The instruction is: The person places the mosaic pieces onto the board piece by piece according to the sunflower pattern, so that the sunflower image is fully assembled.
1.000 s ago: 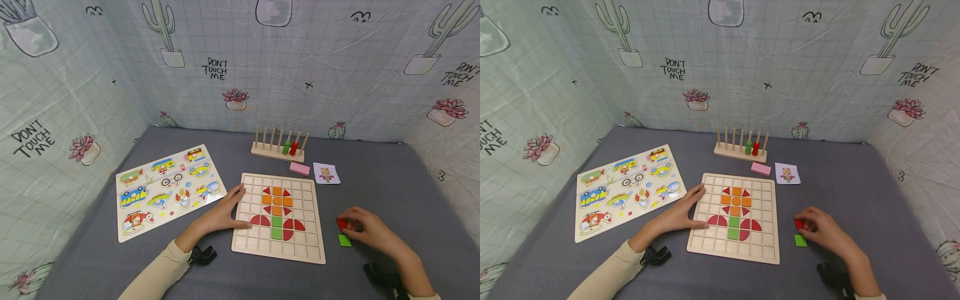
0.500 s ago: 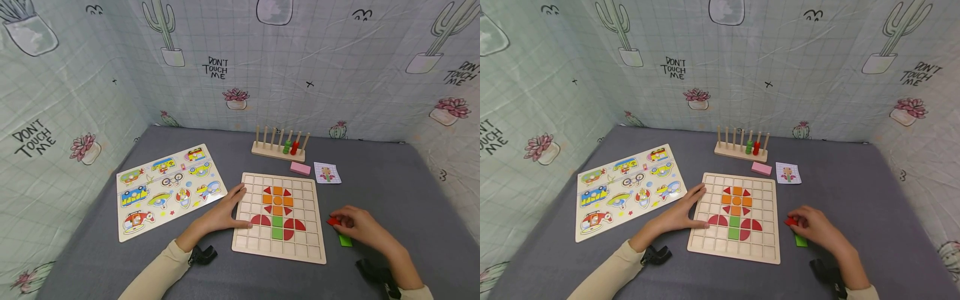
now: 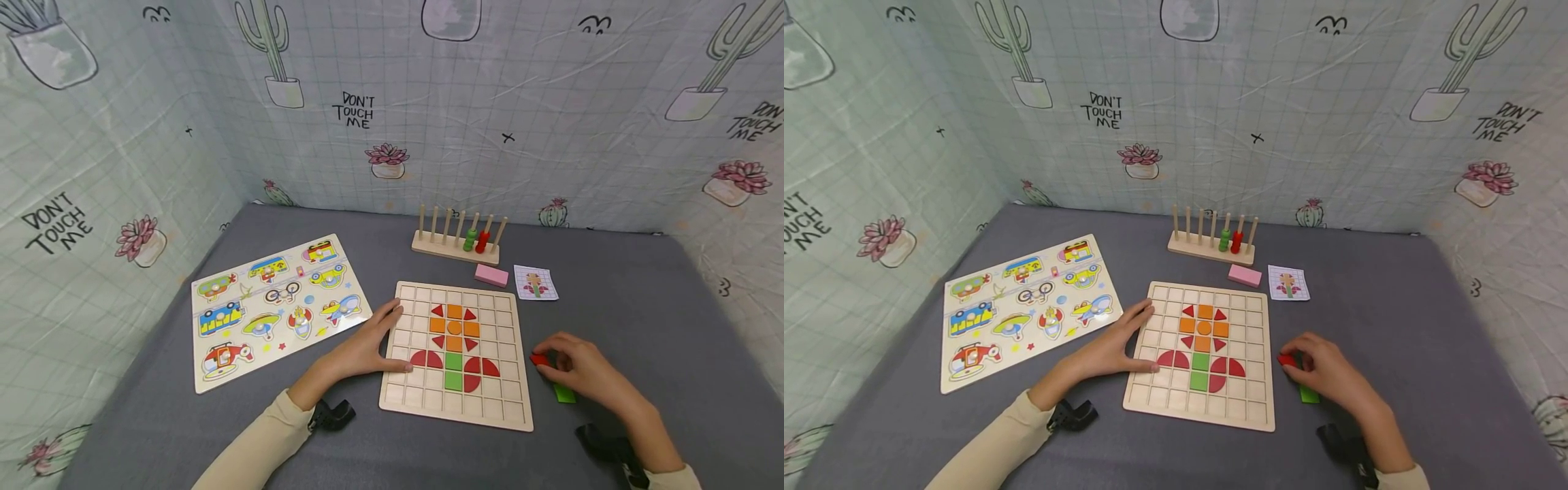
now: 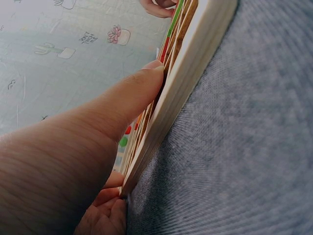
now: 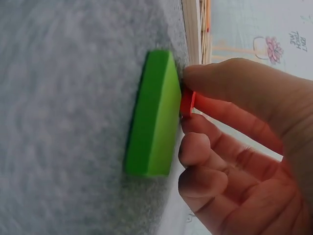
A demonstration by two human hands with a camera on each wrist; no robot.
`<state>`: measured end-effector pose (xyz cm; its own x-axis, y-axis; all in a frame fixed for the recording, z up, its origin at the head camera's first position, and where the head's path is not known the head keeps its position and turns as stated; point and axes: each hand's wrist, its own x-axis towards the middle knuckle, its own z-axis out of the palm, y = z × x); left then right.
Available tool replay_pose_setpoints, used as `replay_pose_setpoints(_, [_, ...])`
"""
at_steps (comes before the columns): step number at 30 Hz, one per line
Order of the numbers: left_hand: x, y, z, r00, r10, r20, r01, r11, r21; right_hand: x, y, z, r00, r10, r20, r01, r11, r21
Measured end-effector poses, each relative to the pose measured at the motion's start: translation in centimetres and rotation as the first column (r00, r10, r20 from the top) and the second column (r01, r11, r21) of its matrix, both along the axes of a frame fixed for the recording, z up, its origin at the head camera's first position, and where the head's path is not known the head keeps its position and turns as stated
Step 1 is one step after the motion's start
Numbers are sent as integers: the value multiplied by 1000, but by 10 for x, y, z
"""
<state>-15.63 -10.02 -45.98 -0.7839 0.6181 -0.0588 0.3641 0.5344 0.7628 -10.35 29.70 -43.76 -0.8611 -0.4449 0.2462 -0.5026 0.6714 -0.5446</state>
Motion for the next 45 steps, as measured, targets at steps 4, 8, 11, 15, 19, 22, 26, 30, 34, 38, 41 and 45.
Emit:
replay_pose_setpoints(4, [0,0,0,1000,2,2,-2,1000,-1,0,-5,2,1000,-18,8,18,1000,11])
replay_pose_setpoints(8, [0,0,-1,1000,4,1,-4,1000,-5,2,-14,8,998,-38,40,38,999,16])
replay_pose_setpoints(11, [0,0,-1,1000,3,-1,-3,1000,-7,2,-21,13,998,-34,57,34,999,1])
replay_pose_setpoints(15, [-1,0,-1,1000,2,-5,-2,1000,-8,1,-34,17,999,-1,37,2,1000,-28])
replay_pose_setpoints(19, [-1,-1,0,1000,3,-8,-3,1000,-5,1,-48,19,997,35,71,-31,998,-58])
replay_pose_setpoints(22, [-2,-1,1,1000,-2,-3,2,1000,-10,2,-58,18,991,72,110,-64,995,-80])
replay_pose_setpoints(26, [-3,-1,1,1000,0,-7,0,1000,-15,3,-71,15,981,121,152,-110,991,-76])
replay_pose_setpoints(30, [-3,-1,-1,1000,-1,-7,1,1000,-9,3,-84,14,969,151,194,-143,988,-53])
replay_pose_setpoints(34, [-2,-2,-1,1000,-4,-5,4,1000,-9,5,-99,15,959,153,239,-158,987,0])
replay_pose_setpoints(38, [-1,-2,-2,1000,-2,-10,2,1000,-10,6,-114,18,951,137,279,-155,987,46])
replay_pose_setpoints(41, [-1,-1,-2,1000,0,-11,-1,1000,-13,7,-123,18,953,137,271,-162,984,75])
replay_pose_setpoints(45, [0,0,-1,1000,0,-8,0,1000,-13,11,-128,17,958,147,246,-175,980,95])
